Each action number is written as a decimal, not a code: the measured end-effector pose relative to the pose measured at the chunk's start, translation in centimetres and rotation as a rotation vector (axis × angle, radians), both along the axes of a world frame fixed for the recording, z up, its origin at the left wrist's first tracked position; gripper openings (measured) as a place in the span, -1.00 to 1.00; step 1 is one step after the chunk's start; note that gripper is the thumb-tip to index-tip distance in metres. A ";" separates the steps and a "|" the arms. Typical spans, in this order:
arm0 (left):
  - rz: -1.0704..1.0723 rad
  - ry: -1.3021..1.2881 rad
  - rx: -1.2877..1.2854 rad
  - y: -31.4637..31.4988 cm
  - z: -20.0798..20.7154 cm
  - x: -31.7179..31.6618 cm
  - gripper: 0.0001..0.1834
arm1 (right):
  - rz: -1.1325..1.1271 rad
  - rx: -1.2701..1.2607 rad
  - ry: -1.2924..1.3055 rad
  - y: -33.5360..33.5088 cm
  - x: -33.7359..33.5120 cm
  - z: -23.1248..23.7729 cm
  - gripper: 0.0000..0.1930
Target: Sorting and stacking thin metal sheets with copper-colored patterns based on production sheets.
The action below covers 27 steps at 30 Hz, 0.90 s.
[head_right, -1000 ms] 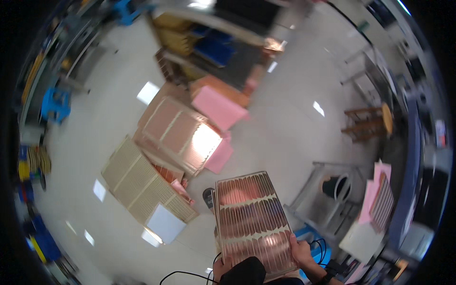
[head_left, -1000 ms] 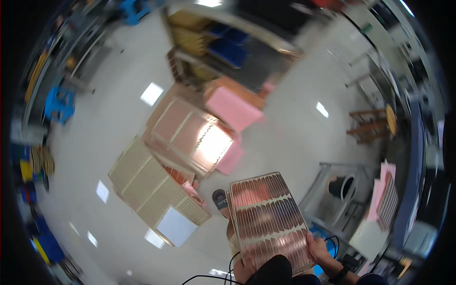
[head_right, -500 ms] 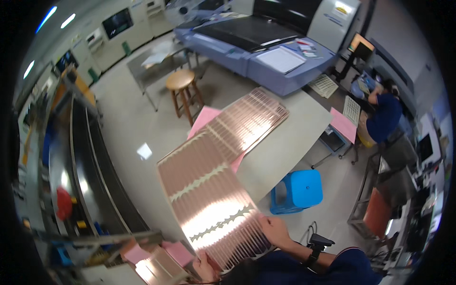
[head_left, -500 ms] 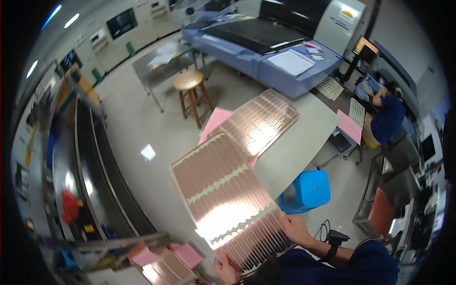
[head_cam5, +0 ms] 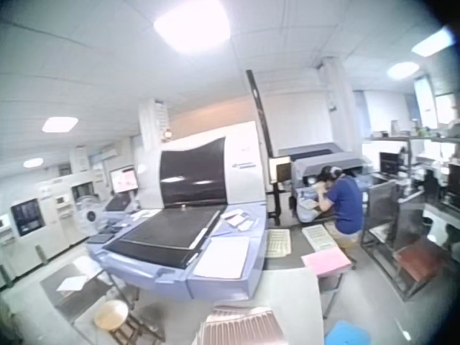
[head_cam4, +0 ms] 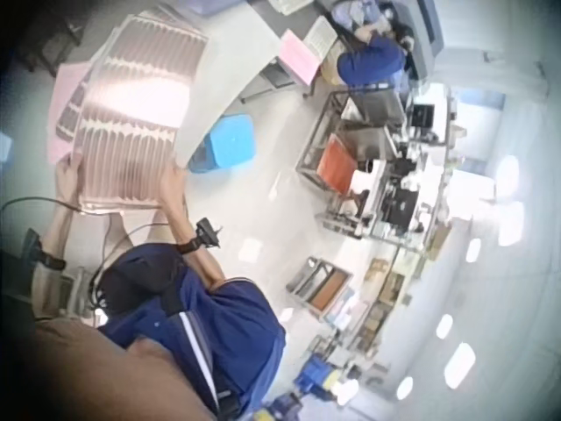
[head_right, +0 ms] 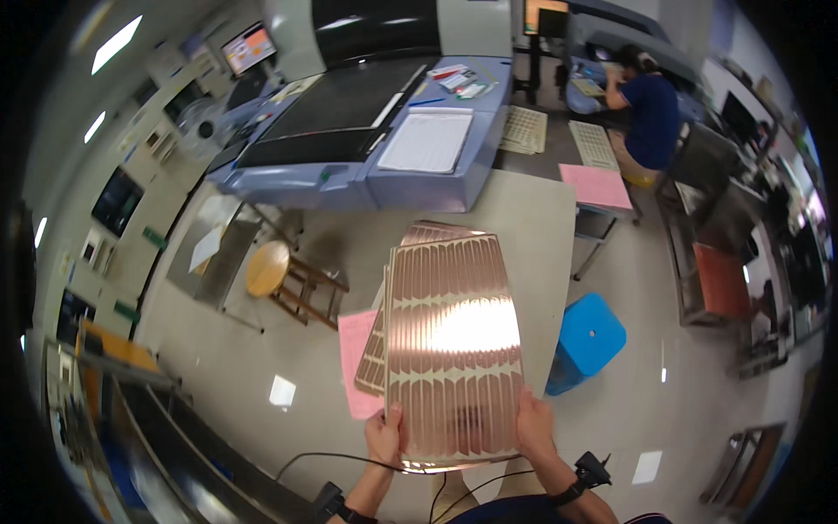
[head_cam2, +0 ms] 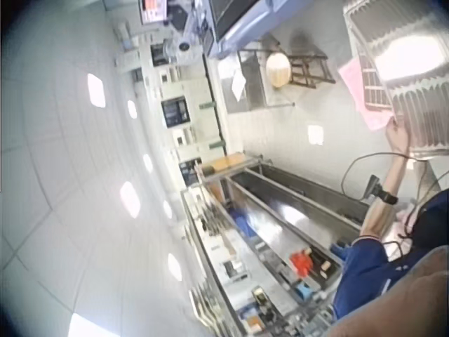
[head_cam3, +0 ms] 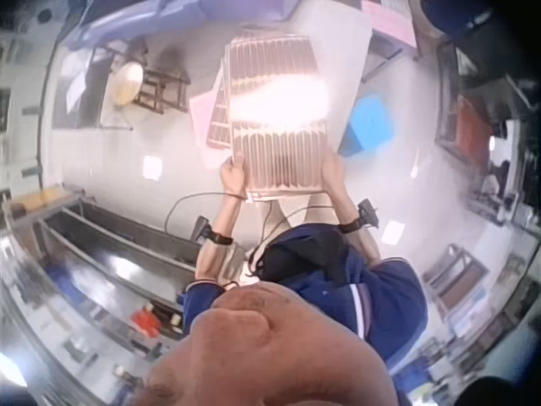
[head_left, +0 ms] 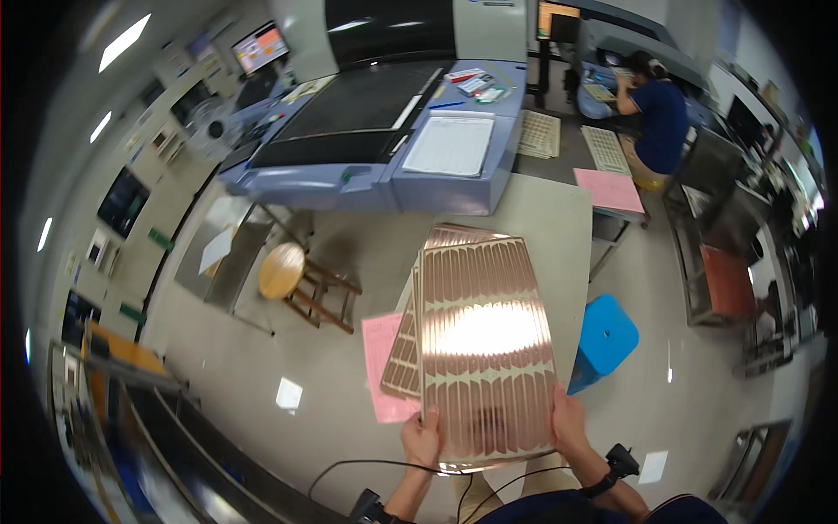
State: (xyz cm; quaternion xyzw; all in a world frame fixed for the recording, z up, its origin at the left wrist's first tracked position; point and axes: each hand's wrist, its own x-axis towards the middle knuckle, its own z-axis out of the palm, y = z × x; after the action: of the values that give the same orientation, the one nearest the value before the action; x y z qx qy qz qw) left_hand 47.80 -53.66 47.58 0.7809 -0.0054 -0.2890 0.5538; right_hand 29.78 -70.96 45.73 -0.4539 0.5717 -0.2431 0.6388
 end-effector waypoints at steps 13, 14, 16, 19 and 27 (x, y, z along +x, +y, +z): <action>-0.460 0.075 0.172 -4.2 -10.6 23.2 -0.50 | -0.153 0.149 0.404 3.9 14.5 -9.3 -0.38; -0.449 0.152 0.152 -4.4 -11.0 23.5 -0.48 | -0.150 0.125 0.365 3.5 15.2 -8.3 -0.42; -0.450 0.265 0.156 -3.2 -10.9 22.5 -0.45 | -0.157 0.130 0.360 4.1 14.4 -6.8 -0.45; -0.444 -0.686 0.264 -4.2 -8.1 20.7 -0.49 | 0.143 0.211 0.262 2.7 12.1 -5.8 -0.45; -0.164 -0.252 -0.013 7.6 -0.9 5.4 -0.71 | 0.557 -0.138 0.041 4.4 7.4 2.6 -0.62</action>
State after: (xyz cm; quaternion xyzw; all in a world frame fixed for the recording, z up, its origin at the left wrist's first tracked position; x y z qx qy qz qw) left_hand 53.22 -46.09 46.64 0.8043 -0.1405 -0.2332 0.5282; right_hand 37.14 -66.54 48.28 -0.6408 0.4199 -0.0875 0.6368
